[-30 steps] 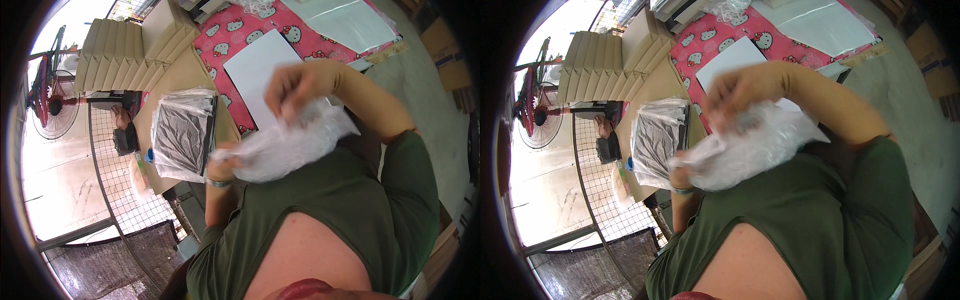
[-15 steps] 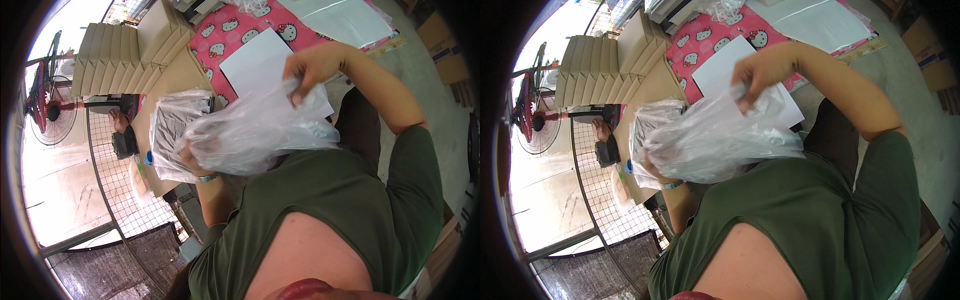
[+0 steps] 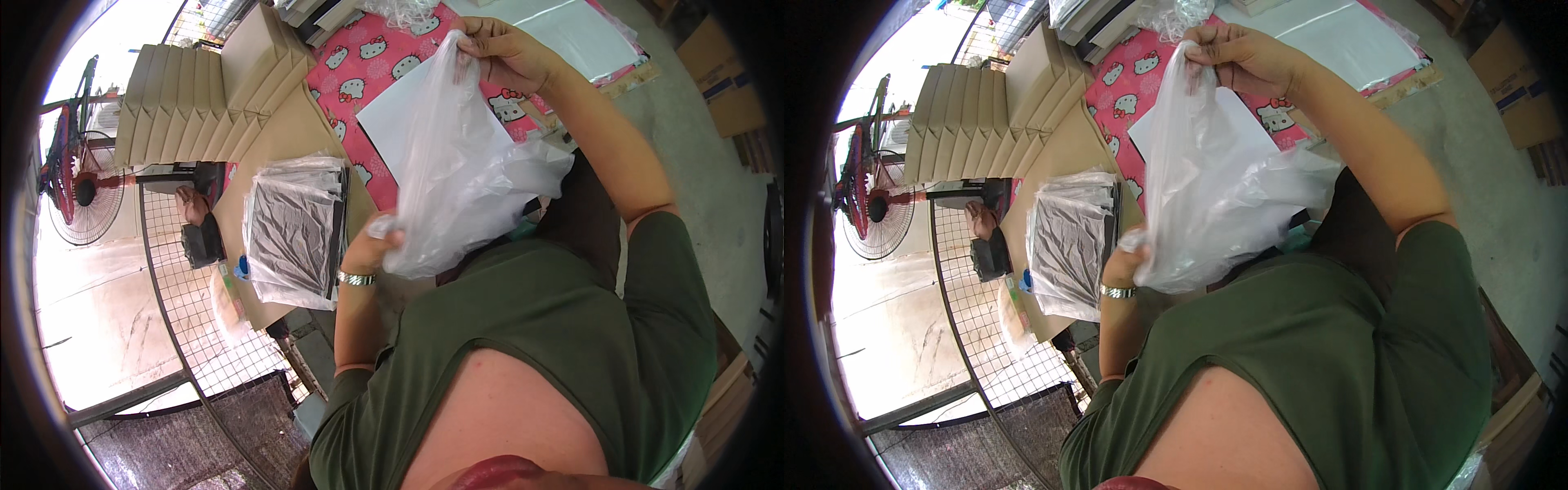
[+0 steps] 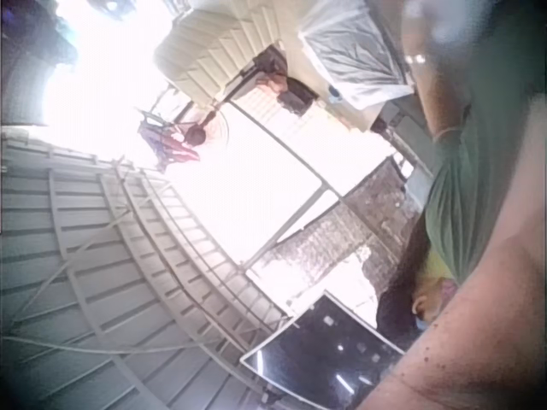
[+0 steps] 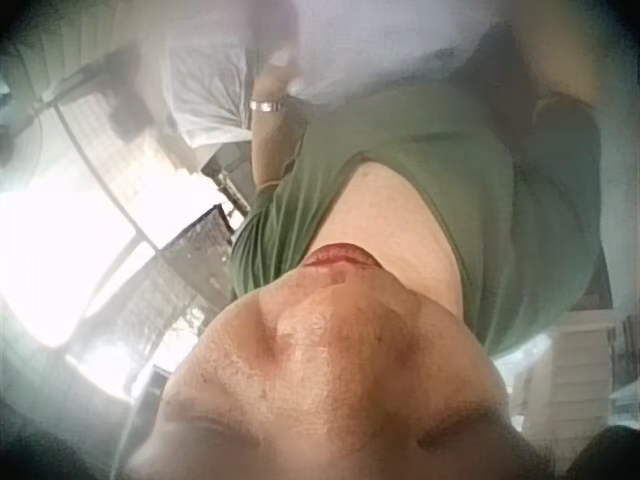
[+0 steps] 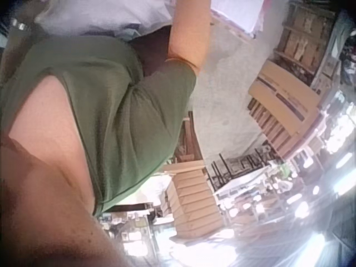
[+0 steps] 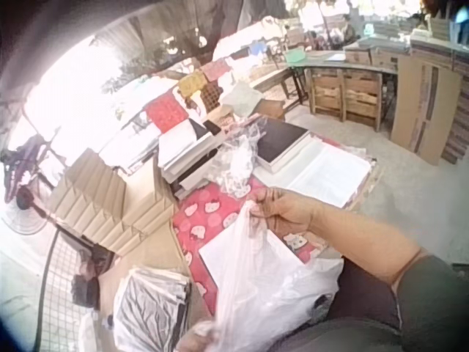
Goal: The person packages sheets of paper into plastic bags, placing each bag into a folder and stacking the finished items.
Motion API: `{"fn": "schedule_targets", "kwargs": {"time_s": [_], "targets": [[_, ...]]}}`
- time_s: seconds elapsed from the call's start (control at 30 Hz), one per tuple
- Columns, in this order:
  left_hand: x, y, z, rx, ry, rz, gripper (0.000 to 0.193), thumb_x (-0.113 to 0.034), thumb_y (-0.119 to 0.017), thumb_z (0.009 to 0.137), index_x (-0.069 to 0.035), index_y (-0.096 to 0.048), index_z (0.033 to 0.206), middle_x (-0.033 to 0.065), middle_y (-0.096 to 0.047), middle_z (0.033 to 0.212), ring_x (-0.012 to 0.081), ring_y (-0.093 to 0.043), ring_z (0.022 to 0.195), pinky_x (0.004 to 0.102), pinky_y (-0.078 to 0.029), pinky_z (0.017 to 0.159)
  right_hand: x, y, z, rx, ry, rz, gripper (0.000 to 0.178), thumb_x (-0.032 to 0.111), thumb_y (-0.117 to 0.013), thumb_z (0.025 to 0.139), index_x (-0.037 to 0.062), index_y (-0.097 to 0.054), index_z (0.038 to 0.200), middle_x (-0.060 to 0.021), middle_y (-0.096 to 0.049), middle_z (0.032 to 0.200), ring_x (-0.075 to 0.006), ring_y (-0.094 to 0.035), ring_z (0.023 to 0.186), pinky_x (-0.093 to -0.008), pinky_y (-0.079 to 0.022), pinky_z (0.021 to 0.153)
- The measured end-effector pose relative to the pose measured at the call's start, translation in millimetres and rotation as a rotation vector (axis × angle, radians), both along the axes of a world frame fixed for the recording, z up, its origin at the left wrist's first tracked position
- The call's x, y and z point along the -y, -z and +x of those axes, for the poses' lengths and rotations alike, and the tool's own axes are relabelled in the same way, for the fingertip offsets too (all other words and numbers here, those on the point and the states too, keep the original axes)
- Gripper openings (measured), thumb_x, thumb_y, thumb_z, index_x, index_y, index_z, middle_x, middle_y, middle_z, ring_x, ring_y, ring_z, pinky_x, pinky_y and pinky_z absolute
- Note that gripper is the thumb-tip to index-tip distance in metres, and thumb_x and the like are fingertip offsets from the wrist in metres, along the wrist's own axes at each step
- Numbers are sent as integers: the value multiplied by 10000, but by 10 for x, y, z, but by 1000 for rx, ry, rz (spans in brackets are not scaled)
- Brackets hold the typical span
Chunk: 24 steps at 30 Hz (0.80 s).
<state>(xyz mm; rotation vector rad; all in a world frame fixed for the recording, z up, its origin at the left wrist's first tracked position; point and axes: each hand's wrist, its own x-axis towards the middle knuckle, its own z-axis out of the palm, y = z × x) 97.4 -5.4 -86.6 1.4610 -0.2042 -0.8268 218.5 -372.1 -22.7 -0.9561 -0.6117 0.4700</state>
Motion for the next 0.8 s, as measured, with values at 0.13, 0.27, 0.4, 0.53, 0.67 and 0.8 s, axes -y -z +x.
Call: {"fn": "schedule_targets", "kwargs": {"time_s": [0.13, 0.27, 0.4, 0.53, 0.67, 0.8], "targets": [[353, -326, 182, -201, -324, -643, 570, -375, -525, 804, 52, -452, 1176, 179, -541, 1146, 309, -529, 1056, 428, -457, 851, 16, 158, 74, -282, 73, -160, 257, 258, -542, 879, 61, -545, 1045, 28, -539, 758, -14, -513, 638, -187, -462, 630], [-44, 120, 749, -120, -690, -398, 498, -334, -579, 782, 41, -498, 1099, 169, -593, 1046, 257, -596, 858, 405, -520, 731, 25, 511, 300, -367, 20, -276, 291, 162, -568, 808, 57, -529, 1077, 47, -472, 773, -33, -440, 630, -186, -392, 606], [-6, 606, 1561, -59, -832, 8, 353, -190, -561, 726, 36, -559, 996, 163, -620, 949, 241, -606, 822, 377, -507, 714, -219, 855, 820, -222, 297, -396, 364, 98, -569, 721, 42, -527, 1079, 31, -463, 765, -97, -445, 647, -236, -403, 648], [248, 662, 2182, 277, -896, 652, 252, -162, -562, 719, 28, -613, 877, 142, -632, 819, 211, -604, 740, 362, -505, 666, -380, 1498, 1520, 365, 936, -1229, 395, 96, -541, 711, 22, -534, 1099, -144, -621, 915, -240, -587, 859, -348, -443, 757], [-113, 1075, 2379, 550, -536, 1227, 180, -146, -524, 762, -21, -648, 802, 148, -643, 770, 260, -628, 706, 379, -500, 658, -785, 1555, 1624, 589, 620, -1845, 292, 153, -502, 736, -1, -611, 959, -198, -606, 1001, -303, -595, 922, -417, -451, 781], [-16, 978, 2403, 864, -170, 1470, 196, -144, -475, 801, -54, -649, 791, 154, -645, 787, 329, -623, 674, 402, -498, 650, -760, 1474, 1598, 566, 805, -1691, 240, 159, -483, 752, -3, -645, 827, -184, -625, 896, -323, -611, 837, -442, -468, 753]]}}
